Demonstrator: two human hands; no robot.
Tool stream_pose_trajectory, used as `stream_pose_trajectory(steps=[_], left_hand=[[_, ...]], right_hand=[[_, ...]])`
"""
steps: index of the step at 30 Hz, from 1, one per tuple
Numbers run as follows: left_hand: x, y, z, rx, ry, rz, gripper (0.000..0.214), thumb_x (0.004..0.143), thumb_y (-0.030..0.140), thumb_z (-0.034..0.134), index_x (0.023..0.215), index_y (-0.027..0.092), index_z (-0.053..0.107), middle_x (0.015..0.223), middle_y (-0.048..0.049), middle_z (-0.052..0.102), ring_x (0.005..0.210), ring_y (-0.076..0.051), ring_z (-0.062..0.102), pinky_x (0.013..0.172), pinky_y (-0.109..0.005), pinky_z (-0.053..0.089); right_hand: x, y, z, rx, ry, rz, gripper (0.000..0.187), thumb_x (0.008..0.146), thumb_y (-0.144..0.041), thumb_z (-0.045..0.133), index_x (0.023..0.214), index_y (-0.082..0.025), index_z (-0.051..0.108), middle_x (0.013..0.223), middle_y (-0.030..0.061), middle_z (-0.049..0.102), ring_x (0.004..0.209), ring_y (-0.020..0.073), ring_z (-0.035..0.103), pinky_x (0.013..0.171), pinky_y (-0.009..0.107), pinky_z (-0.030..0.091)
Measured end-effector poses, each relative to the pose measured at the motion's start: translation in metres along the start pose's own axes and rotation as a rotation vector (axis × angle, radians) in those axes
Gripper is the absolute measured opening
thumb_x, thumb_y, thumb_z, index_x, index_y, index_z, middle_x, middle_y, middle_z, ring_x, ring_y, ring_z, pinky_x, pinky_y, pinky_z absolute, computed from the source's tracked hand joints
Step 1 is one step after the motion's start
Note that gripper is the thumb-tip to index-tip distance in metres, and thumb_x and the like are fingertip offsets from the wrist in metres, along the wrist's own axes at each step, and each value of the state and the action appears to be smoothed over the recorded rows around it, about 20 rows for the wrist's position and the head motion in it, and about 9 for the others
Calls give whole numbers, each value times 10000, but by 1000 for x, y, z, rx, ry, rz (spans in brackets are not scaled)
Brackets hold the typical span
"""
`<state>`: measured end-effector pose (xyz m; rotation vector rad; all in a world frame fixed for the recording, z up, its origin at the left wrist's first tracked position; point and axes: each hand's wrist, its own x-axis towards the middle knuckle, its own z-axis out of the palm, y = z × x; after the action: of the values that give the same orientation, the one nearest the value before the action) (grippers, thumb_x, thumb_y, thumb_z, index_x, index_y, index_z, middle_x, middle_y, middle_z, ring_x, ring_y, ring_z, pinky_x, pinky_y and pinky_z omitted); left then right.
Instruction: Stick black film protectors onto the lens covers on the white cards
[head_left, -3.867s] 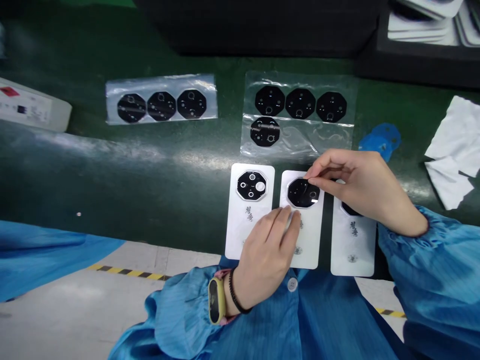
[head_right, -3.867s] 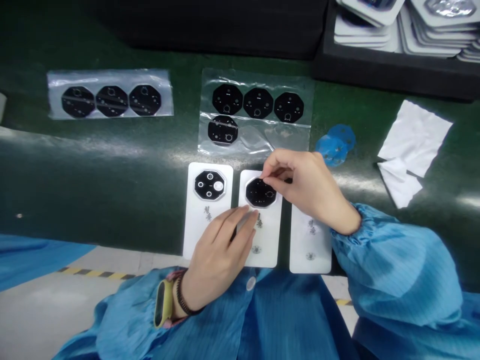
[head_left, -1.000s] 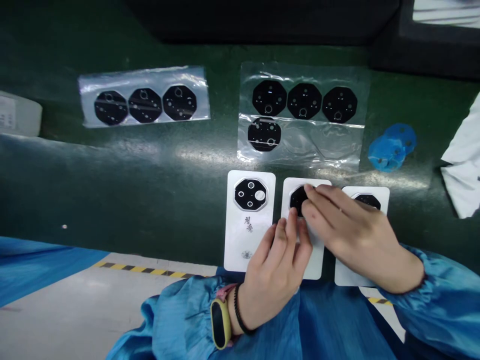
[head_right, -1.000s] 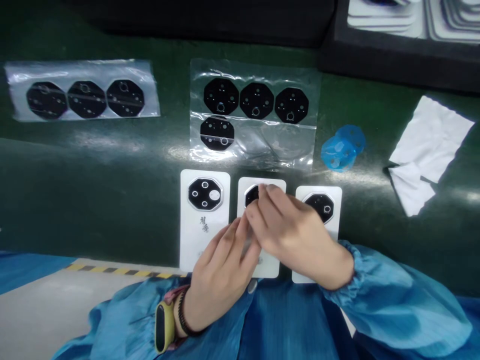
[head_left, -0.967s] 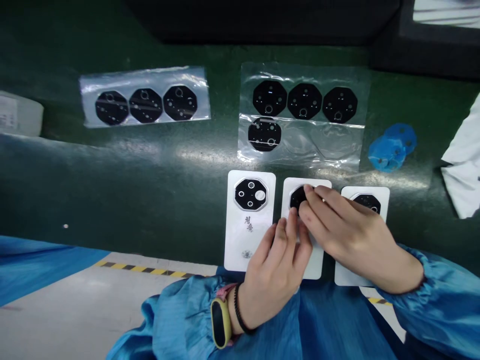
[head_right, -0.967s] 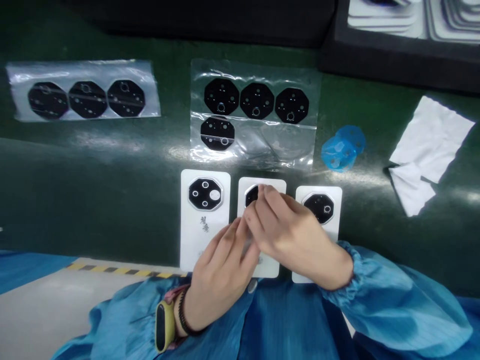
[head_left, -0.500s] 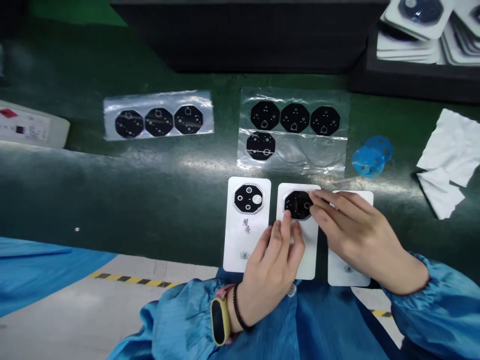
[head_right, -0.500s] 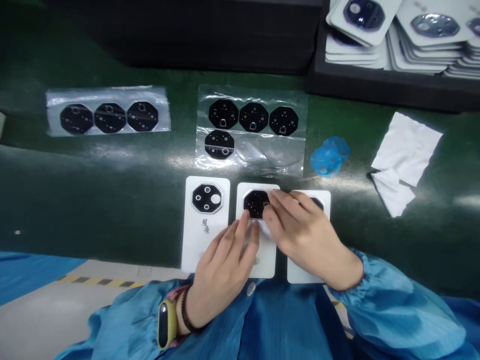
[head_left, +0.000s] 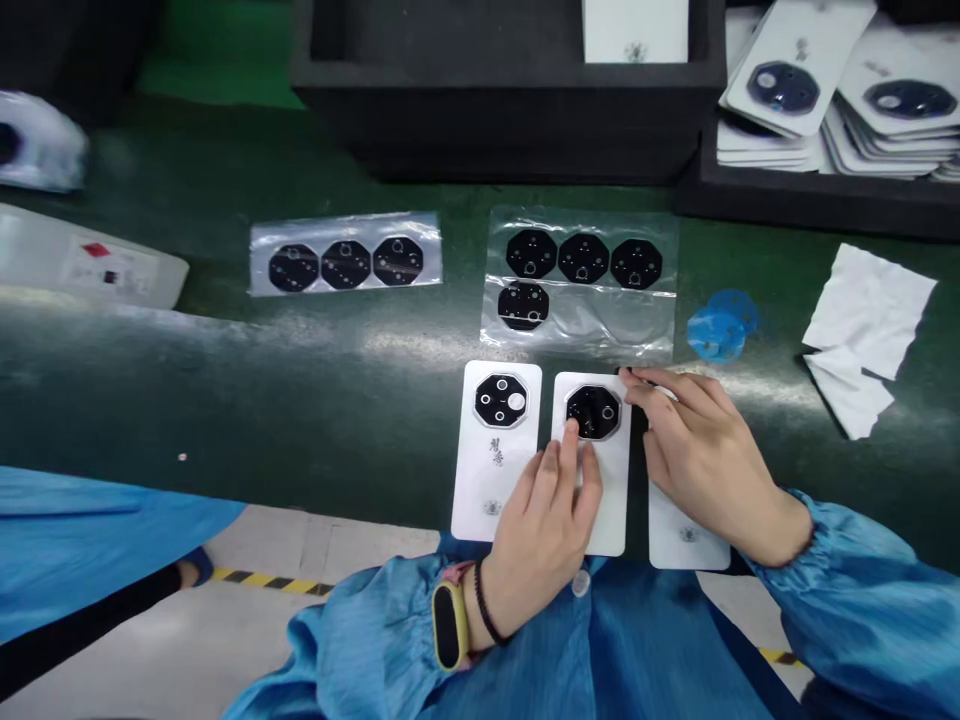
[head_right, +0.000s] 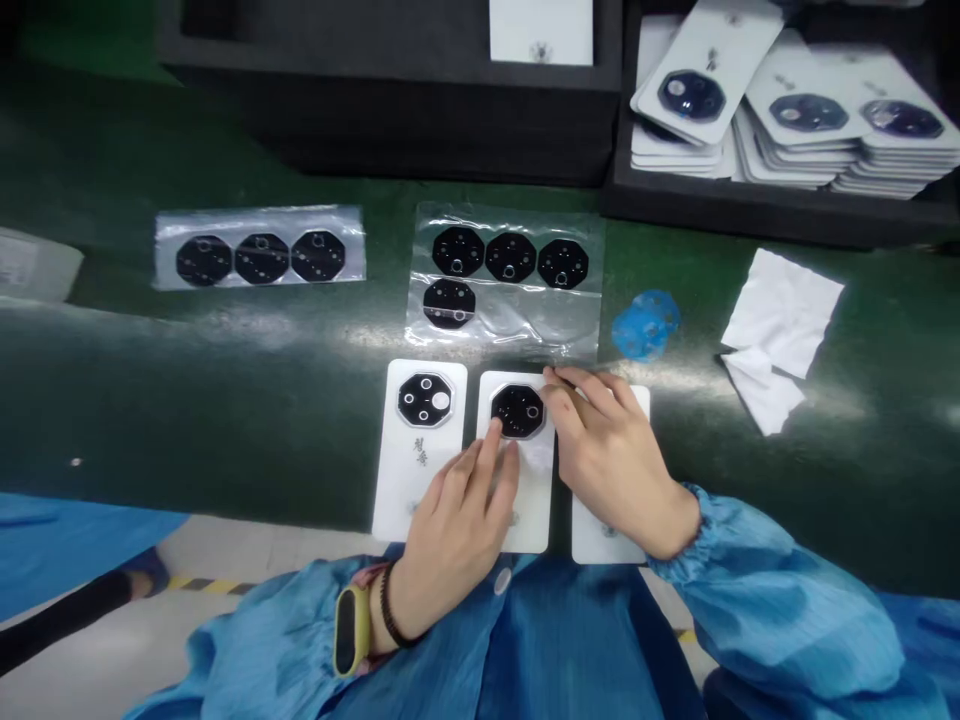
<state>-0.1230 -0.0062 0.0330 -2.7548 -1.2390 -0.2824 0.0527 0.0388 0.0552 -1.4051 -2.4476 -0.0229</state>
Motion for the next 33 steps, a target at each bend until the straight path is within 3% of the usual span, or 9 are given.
stream_pose_trajectory(steps=[5, 9, 12, 15, 19, 24, 30, 33], left_hand=[[-2, 1, 3, -53, 54, -33, 327, 887, 78, 360, 1155, 42, 543, 1194, -220, 631, 982, -244, 611, 857, -353, 462], [-3, -1, 7, -148, 209, -34, 313, 872, 66, 422, 1166, 61, 530, 1115, -175, 640, 976, -237, 584, 913, -370, 462], [-1, -9, -1, -347, 320, -122, 371, 903, 150, 471, 1256, 38, 452, 1155, -191, 592, 1117, -262, 537, 960, -383, 467], [6, -23, -19, -729, 224, -294, 428, 957, 245, 427, 1343, 66, 379, 1221, -172, 586, 1156, -214, 560, 943, -313, 500], [20, -34, -40, -1155, -12, -366, 268, 948, 183, 432, 1183, 175, 560, 966, -24, 707, 842, -119, 679, 742, -189, 538], [25, -32, -42, -1151, -23, -406, 193, 929, 182, 445, 991, 149, 625, 589, 46, 607, 527, -85, 594, 487, -154, 440], [25, -30, -43, -1080, 72, -391, 141, 886, 150, 487, 772, 158, 570, 509, 80, 498, 369, -30, 397, 379, -139, 308], [26, -31, -44, -1134, 115, -413, 161, 860, 124, 514, 705, 165, 521, 455, 102, 426, 351, -22, 361, 386, -130, 308]], right_hand=[[3, -2, -3, 282, -2, 212, 243, 802, -23, 425, 946, -205, 495, 969, 97, 673, 967, 249, 641, 756, 396, 541], [7, 5, -10, 784, -80, 498, 87, 848, -177, 500, 907, -235, 476, 885, 33, 599, 776, 166, 623, 626, 297, 541], [8, 9, -15, 1133, -116, 633, 88, 824, -227, 568, 852, -238, 484, 828, -3, 553, 714, 125, 610, 539, 221, 512], [6, 9, -20, 1274, -93, 650, 124, 792, -205, 631, 836, -234, 518, 856, -8, 545, 775, 119, 621, 606, 210, 539], [4, 5, -23, 1323, -88, 620, 134, 792, -190, 656, 839, -236, 540, 868, -10, 544, 780, 109, 623, 614, 194, 547], [2, 3, -25, 1336, -70, 589, 137, 789, -199, 674, 833, -239, 550, 856, -10, 559, 778, 104, 613, 622, 187, 556], [1, 2, -27, 1361, -75, 594, 157, 792, -265, 700, 829, -236, 551, 839, -8, 578, 694, 99, 604, 582, 208, 557], [1, 1, -28, 1398, -62, 581, 157, 792, -272, 710, 853, -242, 569, 839, -13, 595, 721, 101, 624, 611, 205, 555]])
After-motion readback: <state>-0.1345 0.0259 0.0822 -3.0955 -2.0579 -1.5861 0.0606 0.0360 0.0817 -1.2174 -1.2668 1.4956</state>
